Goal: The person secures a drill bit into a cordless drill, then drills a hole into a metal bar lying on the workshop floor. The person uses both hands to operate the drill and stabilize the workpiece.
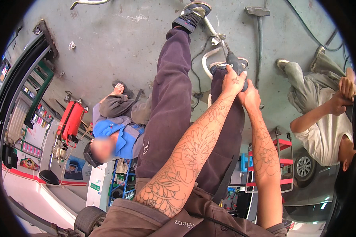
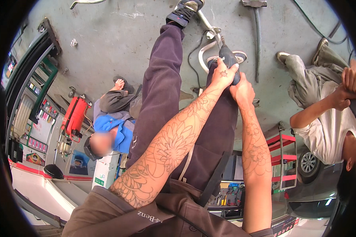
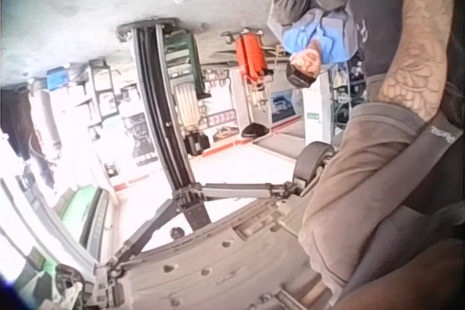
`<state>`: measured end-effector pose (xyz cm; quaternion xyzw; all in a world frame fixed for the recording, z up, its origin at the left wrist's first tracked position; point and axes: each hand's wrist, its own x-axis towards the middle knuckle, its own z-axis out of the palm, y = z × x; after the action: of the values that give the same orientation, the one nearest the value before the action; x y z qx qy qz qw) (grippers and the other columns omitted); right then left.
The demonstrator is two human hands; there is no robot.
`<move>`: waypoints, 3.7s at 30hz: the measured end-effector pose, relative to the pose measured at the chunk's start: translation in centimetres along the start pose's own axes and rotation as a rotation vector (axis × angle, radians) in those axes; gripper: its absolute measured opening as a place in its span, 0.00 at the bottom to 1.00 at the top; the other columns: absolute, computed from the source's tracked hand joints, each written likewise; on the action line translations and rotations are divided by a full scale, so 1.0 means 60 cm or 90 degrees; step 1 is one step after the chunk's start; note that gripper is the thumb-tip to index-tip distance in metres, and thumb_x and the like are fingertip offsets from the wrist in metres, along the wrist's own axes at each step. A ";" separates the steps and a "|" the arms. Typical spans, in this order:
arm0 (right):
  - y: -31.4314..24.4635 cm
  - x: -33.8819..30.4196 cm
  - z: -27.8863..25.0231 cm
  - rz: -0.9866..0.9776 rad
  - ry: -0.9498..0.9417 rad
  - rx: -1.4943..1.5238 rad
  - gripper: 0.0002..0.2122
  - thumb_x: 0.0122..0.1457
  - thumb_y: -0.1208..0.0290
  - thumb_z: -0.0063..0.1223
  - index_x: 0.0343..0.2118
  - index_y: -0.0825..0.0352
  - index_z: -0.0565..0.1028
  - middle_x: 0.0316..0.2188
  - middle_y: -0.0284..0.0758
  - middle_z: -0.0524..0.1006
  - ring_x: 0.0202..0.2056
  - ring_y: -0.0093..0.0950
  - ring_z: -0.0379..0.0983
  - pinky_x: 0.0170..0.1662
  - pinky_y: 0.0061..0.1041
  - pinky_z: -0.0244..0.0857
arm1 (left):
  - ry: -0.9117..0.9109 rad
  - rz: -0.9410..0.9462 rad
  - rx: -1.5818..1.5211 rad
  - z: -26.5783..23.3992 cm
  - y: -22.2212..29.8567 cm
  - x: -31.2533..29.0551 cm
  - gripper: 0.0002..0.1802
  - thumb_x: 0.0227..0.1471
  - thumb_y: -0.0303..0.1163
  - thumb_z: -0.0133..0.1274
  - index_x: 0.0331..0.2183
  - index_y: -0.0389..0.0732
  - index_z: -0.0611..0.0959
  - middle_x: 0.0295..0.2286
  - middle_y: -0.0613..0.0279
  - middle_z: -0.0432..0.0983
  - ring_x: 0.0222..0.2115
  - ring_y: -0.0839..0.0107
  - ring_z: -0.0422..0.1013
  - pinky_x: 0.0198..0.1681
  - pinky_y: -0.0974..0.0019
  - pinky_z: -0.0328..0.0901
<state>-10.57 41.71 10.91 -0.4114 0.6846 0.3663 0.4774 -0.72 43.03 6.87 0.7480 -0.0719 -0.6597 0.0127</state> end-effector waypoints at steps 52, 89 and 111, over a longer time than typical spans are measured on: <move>0.049 -0.020 0.110 -0.015 -0.006 0.357 0.24 0.50 0.69 0.53 0.53 0.64 0.67 0.44 0.49 0.78 0.46 0.48 0.75 0.50 0.45 0.68 | -0.111 0.195 0.490 -0.258 0.064 -0.116 0.18 0.59 0.39 0.52 0.44 0.34 0.80 0.40 0.55 0.80 0.43 0.68 0.74 0.47 0.63 0.67; 0.125 -0.069 0.098 -0.274 0.156 0.175 0.32 0.41 0.76 0.59 0.55 0.66 0.68 0.32 0.38 0.74 0.37 0.37 0.74 0.42 0.35 0.68 | -0.060 -0.238 -0.093 -0.016 0.008 0.246 0.14 0.65 0.38 0.42 0.31 0.38 0.69 0.22 0.48 0.75 0.18 0.59 0.74 0.21 0.54 0.72; 0.005 -0.079 0.018 -0.054 -0.006 0.392 0.29 0.46 0.71 0.54 0.55 0.63 0.67 0.41 0.50 0.78 0.44 0.50 0.75 0.47 0.45 0.68 | -0.078 -0.175 0.047 -0.079 0.074 0.201 0.22 0.60 0.49 0.48 0.44 0.41 0.77 0.31 0.56 0.75 0.35 0.62 0.75 0.37 0.51 0.72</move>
<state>-9.46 43.84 15.19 -0.2740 0.7432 0.1236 0.5978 5.01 36.76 -3.89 0.7090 0.0064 -0.6966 -0.1096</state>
